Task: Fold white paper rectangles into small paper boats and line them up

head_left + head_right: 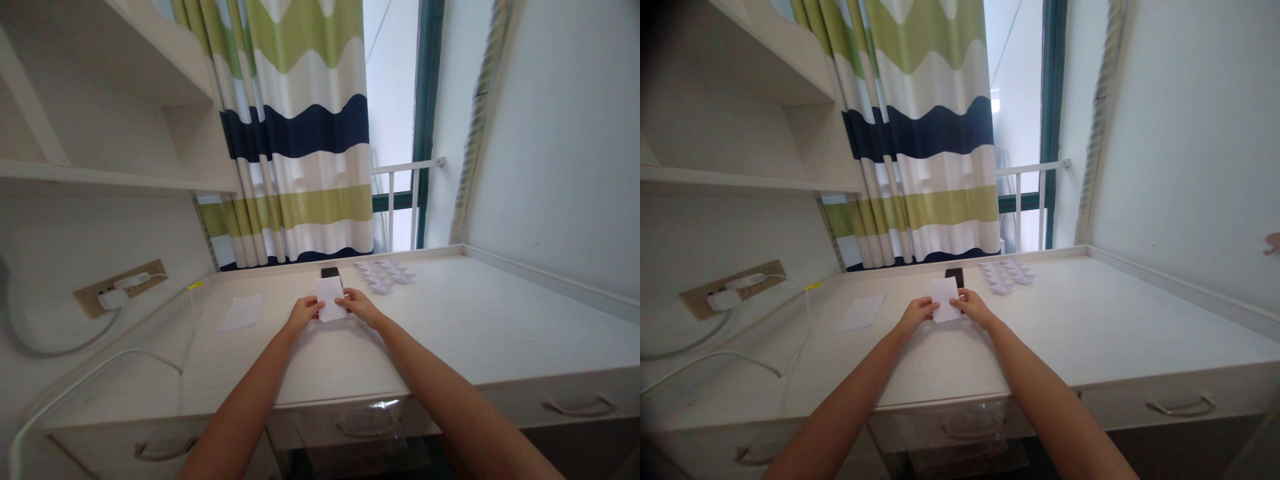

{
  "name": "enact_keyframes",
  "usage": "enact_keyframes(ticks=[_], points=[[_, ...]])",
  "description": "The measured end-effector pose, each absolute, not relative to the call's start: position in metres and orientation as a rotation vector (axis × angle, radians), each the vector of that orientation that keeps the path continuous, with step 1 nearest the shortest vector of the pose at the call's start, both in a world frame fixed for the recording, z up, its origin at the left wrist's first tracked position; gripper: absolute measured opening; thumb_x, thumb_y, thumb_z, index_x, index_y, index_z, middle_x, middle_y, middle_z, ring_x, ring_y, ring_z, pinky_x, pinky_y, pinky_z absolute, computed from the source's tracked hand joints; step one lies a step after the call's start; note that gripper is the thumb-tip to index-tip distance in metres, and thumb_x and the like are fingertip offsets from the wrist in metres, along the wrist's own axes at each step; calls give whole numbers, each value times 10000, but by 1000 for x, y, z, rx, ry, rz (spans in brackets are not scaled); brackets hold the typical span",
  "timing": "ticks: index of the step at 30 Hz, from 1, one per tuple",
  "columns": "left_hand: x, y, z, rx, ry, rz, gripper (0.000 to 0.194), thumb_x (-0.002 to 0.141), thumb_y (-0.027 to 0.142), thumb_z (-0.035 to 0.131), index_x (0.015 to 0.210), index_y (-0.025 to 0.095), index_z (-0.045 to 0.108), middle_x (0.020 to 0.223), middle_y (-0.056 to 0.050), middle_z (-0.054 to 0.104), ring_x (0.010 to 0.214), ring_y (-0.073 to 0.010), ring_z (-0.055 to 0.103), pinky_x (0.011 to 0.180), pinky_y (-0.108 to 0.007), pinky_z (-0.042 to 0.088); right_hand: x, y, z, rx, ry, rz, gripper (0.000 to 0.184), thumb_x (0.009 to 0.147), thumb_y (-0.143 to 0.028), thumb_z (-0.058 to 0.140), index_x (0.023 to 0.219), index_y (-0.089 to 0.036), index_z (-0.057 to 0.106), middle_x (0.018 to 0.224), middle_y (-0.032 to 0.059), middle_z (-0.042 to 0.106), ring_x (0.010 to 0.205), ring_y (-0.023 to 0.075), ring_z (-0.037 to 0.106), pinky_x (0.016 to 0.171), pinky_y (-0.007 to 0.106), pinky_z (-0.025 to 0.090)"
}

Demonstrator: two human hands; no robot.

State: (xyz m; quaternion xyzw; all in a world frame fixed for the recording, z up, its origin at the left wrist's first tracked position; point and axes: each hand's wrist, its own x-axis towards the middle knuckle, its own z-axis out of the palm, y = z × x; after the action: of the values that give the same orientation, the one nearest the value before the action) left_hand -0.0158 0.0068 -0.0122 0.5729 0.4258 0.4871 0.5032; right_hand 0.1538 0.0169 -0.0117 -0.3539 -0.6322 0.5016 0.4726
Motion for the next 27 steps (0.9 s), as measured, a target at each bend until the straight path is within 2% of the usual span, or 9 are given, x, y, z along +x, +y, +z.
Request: enact_keyframes(ticks=[8, 18, 27], points=[[-18, 9, -12, 1472, 1055, 1170, 333, 510, 412, 673, 647, 115, 612, 636, -39, 606, 579, -132, 545, 519, -234, 425, 154, 21, -14, -815, -1537, 1231, 365, 558, -436, 647, 760, -141, 577, 612, -3, 582, 556, 109, 521, 521, 225, 398], [-20, 15, -18, 1536, 1086, 1130, 330, 539, 441, 639, 587, 121, 574, 583, -24, 573, 532, -120, 519, 497, -235, 413, 154, 25, -16, -837, -1555, 1195, 317, 558, -410, 648, 706, -138, 578, 557, -23, 548, 511, 94, 495, 490, 214, 386], [-14, 19, -8, 1566, 1113, 1139, 268, 564, 376, 635, 591, 115, 578, 559, -14, 556, 511, -110, 504, 490, -233, 411, 155, 34, -16, -898, -1483, 1190, 274, 536, -374, 663, 623, -139, 552, 516, -33, 521, 497, 93, 492, 521, 235, 423]])
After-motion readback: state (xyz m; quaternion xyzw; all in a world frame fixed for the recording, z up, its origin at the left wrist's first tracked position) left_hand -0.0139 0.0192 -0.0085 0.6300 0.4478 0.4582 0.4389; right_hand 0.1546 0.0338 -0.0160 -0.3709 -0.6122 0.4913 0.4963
